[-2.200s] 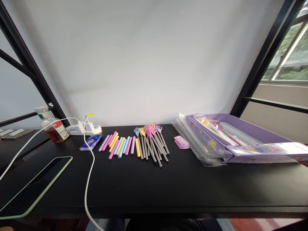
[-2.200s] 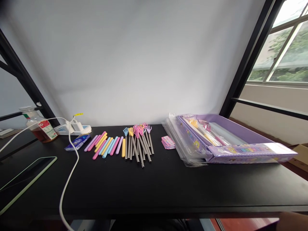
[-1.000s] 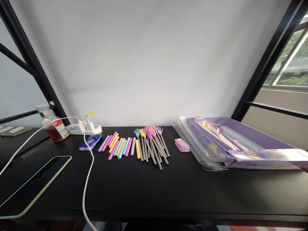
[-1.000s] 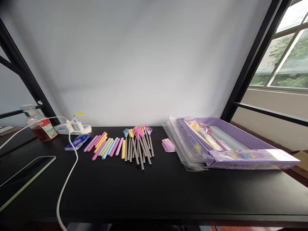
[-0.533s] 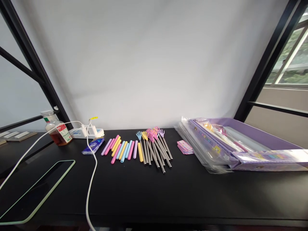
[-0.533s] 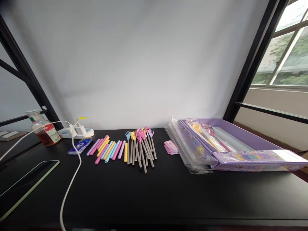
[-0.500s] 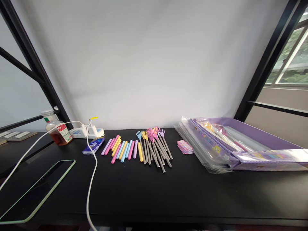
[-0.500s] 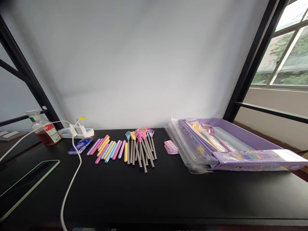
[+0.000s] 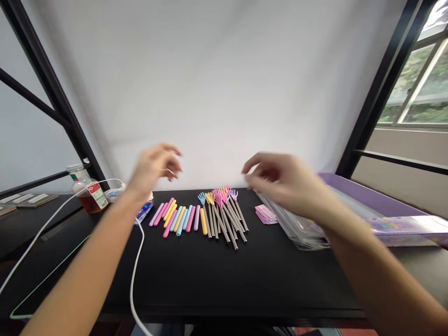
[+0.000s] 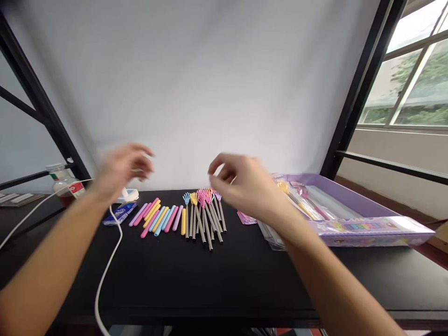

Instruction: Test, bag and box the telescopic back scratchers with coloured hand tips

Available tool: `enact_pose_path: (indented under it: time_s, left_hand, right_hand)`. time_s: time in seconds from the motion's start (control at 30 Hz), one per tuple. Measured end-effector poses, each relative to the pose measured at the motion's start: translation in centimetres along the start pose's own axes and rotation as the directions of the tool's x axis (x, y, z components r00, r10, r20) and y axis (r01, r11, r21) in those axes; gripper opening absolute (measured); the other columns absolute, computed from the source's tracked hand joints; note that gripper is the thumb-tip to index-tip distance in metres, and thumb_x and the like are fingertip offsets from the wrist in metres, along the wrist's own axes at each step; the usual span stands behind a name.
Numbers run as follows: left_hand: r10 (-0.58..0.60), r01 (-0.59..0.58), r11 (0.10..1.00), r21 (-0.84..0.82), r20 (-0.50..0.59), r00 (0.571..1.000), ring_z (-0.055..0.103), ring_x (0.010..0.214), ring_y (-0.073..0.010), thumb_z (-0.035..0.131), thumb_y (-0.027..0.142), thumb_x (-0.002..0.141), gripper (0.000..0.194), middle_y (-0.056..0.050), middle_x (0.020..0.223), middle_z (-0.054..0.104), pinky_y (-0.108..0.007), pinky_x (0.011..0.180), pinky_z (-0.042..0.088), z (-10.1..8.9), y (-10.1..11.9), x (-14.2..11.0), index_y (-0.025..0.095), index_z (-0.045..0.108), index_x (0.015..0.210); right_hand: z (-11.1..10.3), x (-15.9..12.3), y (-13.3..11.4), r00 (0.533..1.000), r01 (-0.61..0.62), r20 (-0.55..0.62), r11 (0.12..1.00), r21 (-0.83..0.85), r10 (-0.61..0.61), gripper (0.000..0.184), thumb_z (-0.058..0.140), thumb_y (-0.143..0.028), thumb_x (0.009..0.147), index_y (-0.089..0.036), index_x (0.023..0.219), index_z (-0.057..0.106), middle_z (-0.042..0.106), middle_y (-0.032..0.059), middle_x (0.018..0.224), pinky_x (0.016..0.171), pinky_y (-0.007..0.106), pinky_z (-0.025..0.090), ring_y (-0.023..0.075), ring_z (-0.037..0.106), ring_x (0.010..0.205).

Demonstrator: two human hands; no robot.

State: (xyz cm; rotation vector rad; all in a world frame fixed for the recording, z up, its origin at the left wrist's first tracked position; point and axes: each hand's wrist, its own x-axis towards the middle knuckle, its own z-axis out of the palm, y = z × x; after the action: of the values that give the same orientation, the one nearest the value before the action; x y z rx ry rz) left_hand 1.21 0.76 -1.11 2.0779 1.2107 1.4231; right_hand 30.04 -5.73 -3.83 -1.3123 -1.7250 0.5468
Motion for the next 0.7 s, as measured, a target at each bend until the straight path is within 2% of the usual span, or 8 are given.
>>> enact_pose_path:
  time_s: [0.07, 0.1, 0.17, 0.2, 0.33, 0.43, 0.53, 0.7]
  left_hand:
    - [-0.081, 0.033, 0.984, 0.177, 0.271, 0.959, 0.059, 0.057, -0.0124, 0.049, 0.03, 0.092, 0.025, -0.002, 0.068, 0.066, -0.026, 0.059, 0.047, 3.6, -1.7, -0.1, 0.016, 0.069, 0.099]
    - [-0.113, 0.005, 0.957, 0.291, 0.356, 0.928, 0.059, 0.055, -0.0132, 0.052, 0.03, 0.088, 0.021, -0.002, 0.066, 0.066, -0.027, 0.058, 0.045, 5.3, -2.7, -0.3, 0.017, 0.069, 0.092]
    - [-0.101, -0.099, 0.872, 0.479, 0.375, 0.922, 0.06, 0.057, -0.0154, 0.053, 0.029, 0.083, 0.018, -0.001, 0.065, 0.066, -0.028, 0.057, 0.042, 7.7, -4.5, -1.2, 0.02, 0.068, 0.08]
    - [-0.114, -0.108, 0.863, 0.493, 0.399, 0.91, 0.061, 0.058, -0.0159, 0.052, 0.029, 0.083, 0.018, -0.001, 0.065, 0.067, -0.027, 0.056, 0.04, 8.4, -5.4, -1.8, 0.021, 0.068, 0.078]
    - [-0.176, -0.13, 0.872, 0.471, 0.55, 0.816, 0.058, 0.048, -0.0143, 0.049, 0.027, 0.085, 0.017, 0.003, 0.06, 0.064, -0.026, 0.053, 0.038, 8.9, -7.4, -3.9, 0.024, 0.066, 0.085]
    - [-0.123, -0.223, 0.82, 0.527, 0.543, 0.83, 0.062, 0.058, -0.0182, 0.054, 0.026, 0.079, 0.011, 0.0, 0.067, 0.066, -0.027, 0.052, 0.034, 8.7, -7.6, -4.5, 0.025, 0.065, 0.08]
    - [-0.114, -0.237, 0.796, 0.557, 0.523, 0.845, 0.065, 0.068, -0.0209, 0.057, 0.024, 0.075, 0.008, -0.002, 0.076, 0.067, -0.028, 0.054, 0.035, 9.1, -7.4, -4.5, 0.025, 0.064, 0.078]
    - [-0.158, -0.198, 0.789, 0.581, 0.505, 0.849, 0.066, 0.072, -0.0226, 0.057, 0.022, 0.073, 0.006, -0.002, 0.077, 0.067, -0.029, 0.056, 0.037, 9.5, -7.2, -4.7, 0.025, 0.062, 0.075]
  right_hand:
    - [2.6, 1.0, -0.1, 0.988, 0.091, 0.147, 0.965, -0.245, -0.056, 0.014, 0.068, -0.021, 0.077, -0.021, 0.09, 0.073, 0.067, 0.0018, 0.071, 0.058, 0.028, 0.041, 0.015, 0.058, 0.061]
    - [4.0, 1.6, 0.2, 0.976, 0.125, 0.209, 0.932, -0.341, -0.055, 0.017, 0.067, -0.017, 0.073, -0.021, 0.087, 0.074, 0.067, 0.0016, 0.07, 0.06, 0.027, 0.04, 0.0155, 0.058, 0.062]
    - [6.5, 2.7, 1.6, 0.974, 0.098, 0.227, 0.881, -0.463, 0.011, 0.019, 0.062, -0.013, 0.069, -0.021, 0.083, 0.073, 0.067, 0.0021, 0.07, 0.061, 0.027, 0.039, 0.0164, 0.059, 0.064]
    - [7.3, 3.1, 2.5, 0.978, 0.074, 0.203, 0.862, -0.501, 0.034, 0.019, 0.061, -0.012, 0.069, -0.02, 0.082, 0.073, 0.068, 0.0031, 0.071, 0.061, 0.027, 0.039, 0.0173, 0.06, 0.066]
    - [7.8, 3.6, 5.3, 0.995, -0.015, 0.077, 0.845, -0.534, 0.066, 0.011, 0.06, -0.014, 0.07, -0.019, 0.076, 0.067, 0.07, 0.004, 0.075, 0.06, 0.026, 0.038, 0.0185, 0.062, 0.069]
    - [7.5, 3.2, 5.9, 0.994, 0.024, 0.11, 0.9, -0.435, 0.026, 0.008, 0.06, -0.014, 0.07, -0.02, 0.074, 0.063, 0.066, -0.0002, 0.066, 0.059, 0.025, 0.038, 0.0154, 0.059, 0.062]
    - [8.5, 2.7, 5.8, 0.984, 0.067, 0.176, 0.926, -0.371, 0.0, 0.008, 0.061, -0.015, 0.068, -0.021, 0.073, 0.059, 0.064, -0.0024, 0.065, 0.059, 0.023, 0.038, 0.0137, 0.058, 0.06]
    - [11.2, 1.9, 5.0, 0.983, 0.078, 0.181, 0.869, -0.489, 0.014, 0.014, 0.063, -0.015, 0.066, -0.021, 0.072, 0.051, 0.063, -0.0006, 0.07, 0.056, 0.025, 0.033, 0.0148, 0.055, 0.063]
